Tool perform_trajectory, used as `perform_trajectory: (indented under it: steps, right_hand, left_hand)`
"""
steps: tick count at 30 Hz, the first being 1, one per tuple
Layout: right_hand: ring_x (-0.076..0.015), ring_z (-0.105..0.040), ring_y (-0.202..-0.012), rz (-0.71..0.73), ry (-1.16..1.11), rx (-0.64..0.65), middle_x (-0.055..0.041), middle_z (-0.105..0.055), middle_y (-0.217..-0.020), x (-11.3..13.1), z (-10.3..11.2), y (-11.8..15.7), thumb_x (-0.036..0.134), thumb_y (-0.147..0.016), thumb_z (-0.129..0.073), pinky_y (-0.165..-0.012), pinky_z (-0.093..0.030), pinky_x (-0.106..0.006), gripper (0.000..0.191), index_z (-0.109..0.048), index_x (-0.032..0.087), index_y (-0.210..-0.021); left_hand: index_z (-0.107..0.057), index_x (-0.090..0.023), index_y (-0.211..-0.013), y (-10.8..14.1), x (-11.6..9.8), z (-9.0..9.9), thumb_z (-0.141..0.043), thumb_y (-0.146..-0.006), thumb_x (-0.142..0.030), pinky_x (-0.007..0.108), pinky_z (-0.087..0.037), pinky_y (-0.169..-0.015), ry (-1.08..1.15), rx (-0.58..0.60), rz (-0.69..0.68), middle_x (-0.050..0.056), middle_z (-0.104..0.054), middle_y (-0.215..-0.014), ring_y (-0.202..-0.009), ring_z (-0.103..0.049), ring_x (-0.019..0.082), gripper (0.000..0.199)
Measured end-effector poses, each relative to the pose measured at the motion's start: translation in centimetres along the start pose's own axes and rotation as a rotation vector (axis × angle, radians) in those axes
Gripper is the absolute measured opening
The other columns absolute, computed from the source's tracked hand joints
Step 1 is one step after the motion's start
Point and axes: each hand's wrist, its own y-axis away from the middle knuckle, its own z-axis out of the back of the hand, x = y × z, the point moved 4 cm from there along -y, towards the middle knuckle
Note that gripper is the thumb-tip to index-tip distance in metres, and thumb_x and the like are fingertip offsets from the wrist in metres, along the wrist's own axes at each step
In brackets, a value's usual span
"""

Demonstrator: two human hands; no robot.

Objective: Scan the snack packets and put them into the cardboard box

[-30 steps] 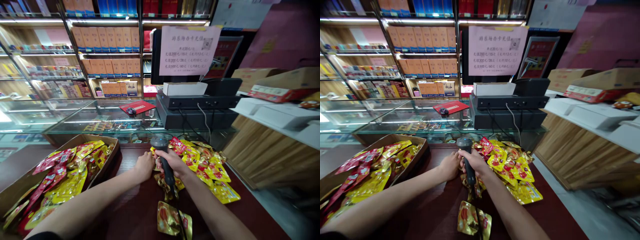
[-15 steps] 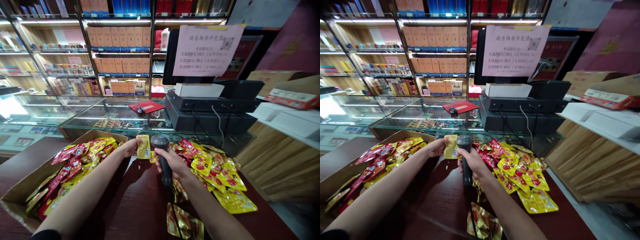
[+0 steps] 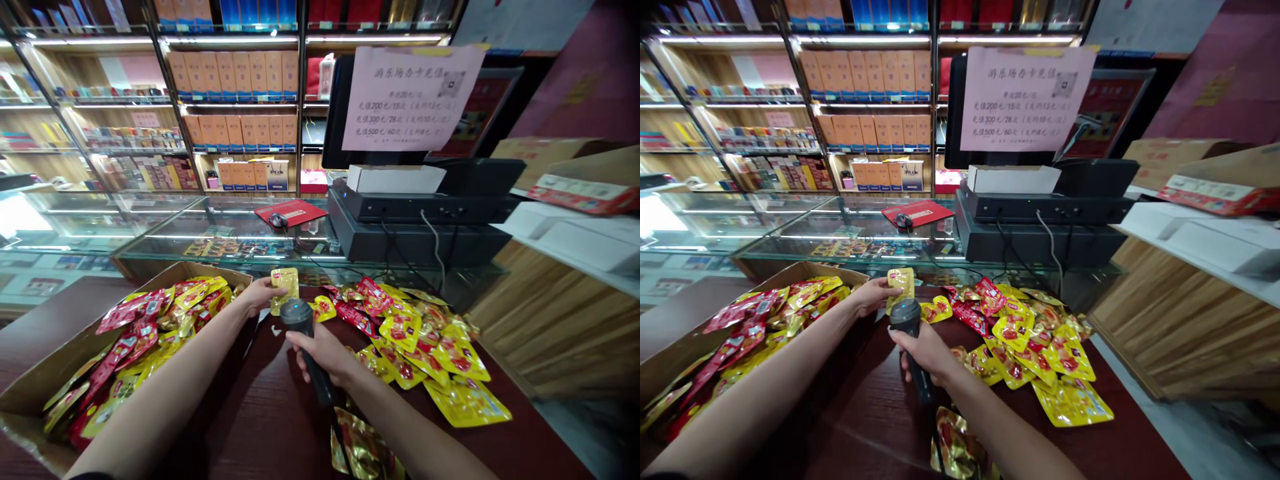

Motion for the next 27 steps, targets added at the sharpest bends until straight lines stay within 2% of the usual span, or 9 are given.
perform_trajectory:
  steps: [5,13,27]
  right_hand:
    - [-0.0092,-0.042,-0.028,0.015,0.045,-0.040,0.0104,-0.047,-0.039,-0.2,0.1,0.0,0.041,-0.076,-0.060,-0.028,-0.034,-0.018,0.028,-0.044,0.021,-0.086]
    - [-0.0095,-0.045,-0.029,0.027,0.045,-0.077,0.0107,-0.046,-0.040,-0.9,0.2,-0.5,0.033,-0.077,-0.058,-0.029,-0.037,-0.018,0.019,-0.044,0.021,-0.081]
    - [-0.0092,-0.043,-0.028,0.015,0.067,-0.064,0.0088,-0.048,-0.038,-1.1,0.1,-0.4,0.033,-0.077,-0.057,-0.029,-0.035,-0.018,0.017,-0.044,0.021,-0.075]
  left_hand:
    - [-0.067,-0.014,-0.092,0.0,-0.1,-0.1,-0.087,-0.048,-0.026,0.028,-0.053,-0.070,0.021,-0.048,-0.033,0.009,-0.072,-0.091,-0.079,-0.068,0.018,0.051]
    - [-0.064,-0.017,-0.099,0.8,-0.7,-0.4,-0.085,-0.053,-0.024,0.028,-0.052,-0.063,0.028,-0.084,-0.062,0.005,-0.071,-0.088,-0.073,-0.066,0.017,0.051]
    - [-0.063,-0.017,-0.098,0.9,-0.7,-0.3,-0.082,-0.058,-0.020,0.032,-0.053,-0.067,-0.002,-0.098,-0.019,0.005,-0.070,-0.091,-0.077,-0.066,0.019,0.045]
